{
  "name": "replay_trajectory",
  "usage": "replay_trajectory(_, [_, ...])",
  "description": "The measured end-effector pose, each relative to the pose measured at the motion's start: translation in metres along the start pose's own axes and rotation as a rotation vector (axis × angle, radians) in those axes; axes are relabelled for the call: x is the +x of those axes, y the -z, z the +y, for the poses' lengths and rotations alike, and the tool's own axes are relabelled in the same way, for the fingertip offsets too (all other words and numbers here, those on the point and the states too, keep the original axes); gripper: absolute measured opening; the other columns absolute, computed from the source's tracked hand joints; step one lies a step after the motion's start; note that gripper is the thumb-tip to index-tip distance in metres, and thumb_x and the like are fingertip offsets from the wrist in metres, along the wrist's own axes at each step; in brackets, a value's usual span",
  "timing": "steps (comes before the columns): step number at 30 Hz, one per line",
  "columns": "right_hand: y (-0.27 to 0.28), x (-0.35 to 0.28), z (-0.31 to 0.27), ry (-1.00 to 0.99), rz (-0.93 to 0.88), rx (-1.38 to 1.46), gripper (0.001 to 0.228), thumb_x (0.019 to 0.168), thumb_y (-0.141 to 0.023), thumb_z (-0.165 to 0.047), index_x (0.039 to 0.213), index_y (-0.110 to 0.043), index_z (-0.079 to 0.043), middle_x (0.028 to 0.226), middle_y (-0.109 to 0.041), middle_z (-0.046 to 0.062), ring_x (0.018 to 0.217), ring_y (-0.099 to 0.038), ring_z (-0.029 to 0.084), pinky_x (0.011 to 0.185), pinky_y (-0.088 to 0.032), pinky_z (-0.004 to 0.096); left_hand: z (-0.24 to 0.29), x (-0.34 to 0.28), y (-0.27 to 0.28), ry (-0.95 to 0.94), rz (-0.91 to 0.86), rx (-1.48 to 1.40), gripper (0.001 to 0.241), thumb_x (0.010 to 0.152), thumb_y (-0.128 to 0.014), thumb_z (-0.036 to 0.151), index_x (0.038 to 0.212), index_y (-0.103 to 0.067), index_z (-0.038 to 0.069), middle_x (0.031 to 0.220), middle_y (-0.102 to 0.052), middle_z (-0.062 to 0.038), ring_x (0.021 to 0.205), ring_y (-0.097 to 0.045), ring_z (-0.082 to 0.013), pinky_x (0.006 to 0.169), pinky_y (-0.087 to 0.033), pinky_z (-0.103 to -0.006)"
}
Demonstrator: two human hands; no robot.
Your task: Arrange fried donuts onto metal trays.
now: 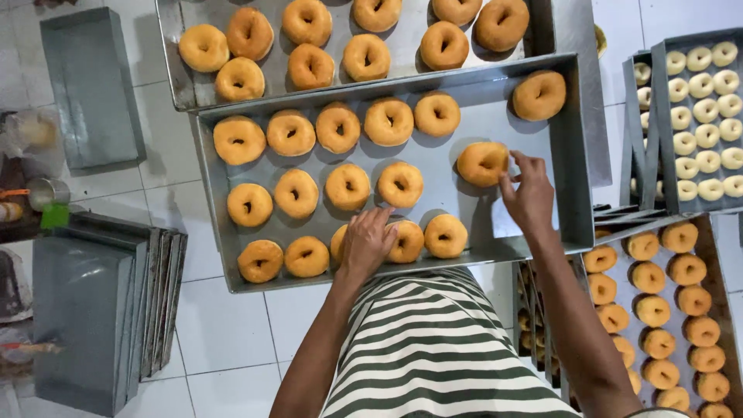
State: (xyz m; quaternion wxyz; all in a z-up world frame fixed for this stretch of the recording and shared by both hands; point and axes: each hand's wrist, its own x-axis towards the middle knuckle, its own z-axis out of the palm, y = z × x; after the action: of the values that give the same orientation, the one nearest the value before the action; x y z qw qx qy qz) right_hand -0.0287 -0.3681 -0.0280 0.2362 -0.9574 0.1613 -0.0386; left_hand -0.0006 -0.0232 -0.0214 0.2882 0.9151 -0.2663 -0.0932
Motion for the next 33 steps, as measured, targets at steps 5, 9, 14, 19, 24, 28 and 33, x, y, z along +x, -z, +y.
replay_trajectory(5, [-0.012, -0.008, -0.011, -0.064, -0.090, 0.077, 0.053, 0.094, -0.074, -0.023, 0.143, -0.059, -0.008, 0.101, -0.069, 0.016, 0.089, -0.073, 0.038, 0.076, -0.056, 0.055, -0.010, -0.001, -0.002, -0.025, 0.010, 0.006, 0.037, 0.090, -0.066, 0.029, 0.123, -0.066, 0.012, 0.099, -0.066, -0.010, 0.093, -0.067, -0.0315, 0.079, -0.050, -0.0448])
replay_trajectory(9, [-0.027, -0.021, -0.019, -0.115, -0.132, 0.075, 0.048, 0.094, -0.074, -0.034, 0.135, -0.061, -0.012, 0.092, -0.076, 0.005, 0.085, -0.074, 0.030, 0.078, -0.056, 0.048, -0.017, 0.003, -0.010, -0.078, 0.057, -0.013, 0.037, 0.087, -0.071, 0.025, 0.120, -0.066, 0.011, 0.100, -0.064, -0.009, 0.096, -0.066, -0.0324, 0.080, -0.049, -0.0451])
replay_trajectory(14, [-0.030, -0.013, -0.012, -0.095, -0.001, 0.065, 0.039, 0.095, -0.076, -0.032, 0.130, -0.065, -0.018, 0.105, -0.069, 0.007, 0.086, -0.074, 0.030, 0.075, -0.057, 0.047, 0.011, 0.033, 0.015, -0.143, 0.080, 0.012, 0.038, 0.086, -0.077, 0.025, 0.118, -0.065, 0.010, 0.106, -0.061, -0.010, 0.105, -0.063, -0.0308, 0.088, -0.049, -0.0429])
replay_trajectory(19, [-0.028, 0.018, -0.025, -0.128, 0.016, 0.273, 0.036, 0.101, -0.068, -0.020, 0.134, -0.066, -0.005, 0.116, -0.064, 0.020, 0.098, -0.071, 0.044, 0.083, -0.055, 0.054, 0.013, 0.061, -0.012, -0.225, 0.160, 0.146, 0.050, 0.073, -0.087, 0.030, 0.111, -0.062, 0.011, 0.105, -0.056, -0.007, 0.100, -0.059, -0.0268, 0.081, -0.048, -0.0402])
replay_trajectory(24, [-0.046, 0.023, -0.020, -0.179, -0.088, 0.245, 0.028, 0.100, -0.068, -0.027, 0.125, -0.074, -0.016, 0.105, -0.072, 0.007, 0.095, -0.074, 0.030, 0.085, -0.056, 0.046, 0.012, 0.065, -0.014, -0.208, 0.151, 0.274, 0.047, 0.074, -0.088, 0.024, 0.108, -0.058, 0.013, 0.099, -0.054, -0.005, 0.094, -0.059, -0.0257, 0.076, -0.048, -0.0398])
replay_trajectory(28, [-0.047, 0.015, -0.025, -0.137, -0.107, 0.198, 0.029, 0.098, -0.069, -0.029, 0.123, -0.073, -0.016, 0.102, -0.071, 0.011, 0.096, -0.074, 0.035, 0.086, -0.056, 0.052, 0.003, 0.058, -0.010, -0.195, 0.112, 0.268, 0.045, 0.073, -0.085, 0.026, 0.107, -0.059, 0.015, 0.098, -0.055, -0.005, 0.096, -0.059, -0.0260, 0.077, -0.048, -0.0413])
replay_trajectory(33, [-0.040, 0.004, -0.041, -0.178, -0.141, 0.301, 0.031, 0.095, -0.068, -0.022, 0.125, -0.072, -0.014, 0.103, -0.071, 0.015, 0.098, -0.073, 0.037, 0.087, -0.056, 0.049, -0.002, 0.050, -0.003, -0.177, 0.115, 0.262, 0.043, 0.076, -0.083, 0.024, 0.109, -0.057, 0.014, 0.098, -0.054, -0.004, 0.100, -0.057, -0.0267, 0.078, -0.047, -0.0402])
